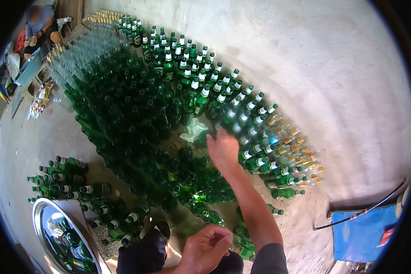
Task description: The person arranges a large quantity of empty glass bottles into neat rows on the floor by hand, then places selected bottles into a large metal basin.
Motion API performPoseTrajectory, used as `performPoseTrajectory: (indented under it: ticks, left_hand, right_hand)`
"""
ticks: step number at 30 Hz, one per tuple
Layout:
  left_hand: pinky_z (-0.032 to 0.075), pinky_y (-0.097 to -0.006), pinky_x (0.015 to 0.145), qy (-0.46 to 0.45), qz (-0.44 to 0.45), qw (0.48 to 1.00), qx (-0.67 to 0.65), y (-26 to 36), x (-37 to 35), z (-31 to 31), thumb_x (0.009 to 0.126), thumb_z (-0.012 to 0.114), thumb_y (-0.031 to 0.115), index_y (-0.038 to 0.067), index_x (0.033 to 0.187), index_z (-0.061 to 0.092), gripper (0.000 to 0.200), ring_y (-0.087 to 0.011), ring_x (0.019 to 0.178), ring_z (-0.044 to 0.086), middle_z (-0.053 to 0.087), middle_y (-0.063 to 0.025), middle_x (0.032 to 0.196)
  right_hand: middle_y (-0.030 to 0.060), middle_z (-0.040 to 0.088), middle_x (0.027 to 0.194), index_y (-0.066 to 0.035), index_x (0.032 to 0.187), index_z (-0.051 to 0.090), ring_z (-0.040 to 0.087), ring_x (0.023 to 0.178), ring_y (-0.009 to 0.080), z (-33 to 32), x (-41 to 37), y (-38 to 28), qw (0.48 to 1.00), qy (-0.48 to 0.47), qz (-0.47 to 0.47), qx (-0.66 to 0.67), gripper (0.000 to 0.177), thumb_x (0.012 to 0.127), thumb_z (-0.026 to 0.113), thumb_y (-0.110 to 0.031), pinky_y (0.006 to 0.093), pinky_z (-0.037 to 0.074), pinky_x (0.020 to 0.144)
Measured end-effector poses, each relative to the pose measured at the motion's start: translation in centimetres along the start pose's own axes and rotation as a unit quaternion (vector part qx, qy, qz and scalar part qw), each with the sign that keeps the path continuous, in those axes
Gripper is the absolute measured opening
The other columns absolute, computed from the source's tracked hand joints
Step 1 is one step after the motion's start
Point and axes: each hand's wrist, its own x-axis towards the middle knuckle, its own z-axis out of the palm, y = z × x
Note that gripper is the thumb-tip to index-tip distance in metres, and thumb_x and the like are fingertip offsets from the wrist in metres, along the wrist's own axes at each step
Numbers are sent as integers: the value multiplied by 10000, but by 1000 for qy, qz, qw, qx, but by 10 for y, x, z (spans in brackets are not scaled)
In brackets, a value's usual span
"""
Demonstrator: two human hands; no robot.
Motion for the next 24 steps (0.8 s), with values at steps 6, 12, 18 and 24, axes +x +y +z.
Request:
performPoseTrajectory:
  ticks: [6, 12, 18, 24]
  left_hand:
    - [449, -219, 609, 50, 56, 995, -68, 14, 7, -11, 962, 558, -23, 38, 999, 608, 87, -52, 693, 553, 593, -3, 839]
    - [457, -207, 614, 56, 92, 994, -36, 17, 15, -22, 961, 558, -25, 36, 1005, 612, 93, -49, 693, 559, 620, -10, 858]
    - [464, -199, 639, 79, 69, 994, -41, 28, 15, -23, 972, 558, 4, 47, 1019, 616, 86, -51, 718, 566, 626, -10, 865]
    - [463, -203, 636, 73, 27, 997, -27, 22, 17, -26, 970, 575, 18, 39, 1014, 614, 63, -46, 719, 566, 617, -5, 850]
  right_hand:
    - [230, 660, 710, 29, 869, 622, 662, 695, 436, 69, 27, -31, 996, -76, -50, -21, 288, 864, 693, -250, 508, 539, 653]
    - [278, 674, 823, 50, 874, 634, 663, 824, 469, 119, 34, -56, 984, -175, -21, 22, 317, 854, 697, -261, 533, 537, 739]
    - [237, 668, 749, 26, 828, 611, 673, 750, 433, 155, 23, -62, 982, -148, -104, 55, 220, 838, 704, -173, 509, 550, 700]
    - [296, 673, 864, 50, 883, 638, 662, 864, 456, 153, 24, -76, 965, -243, -64, 74, 299, 819, 754, -218, 515, 537, 772]
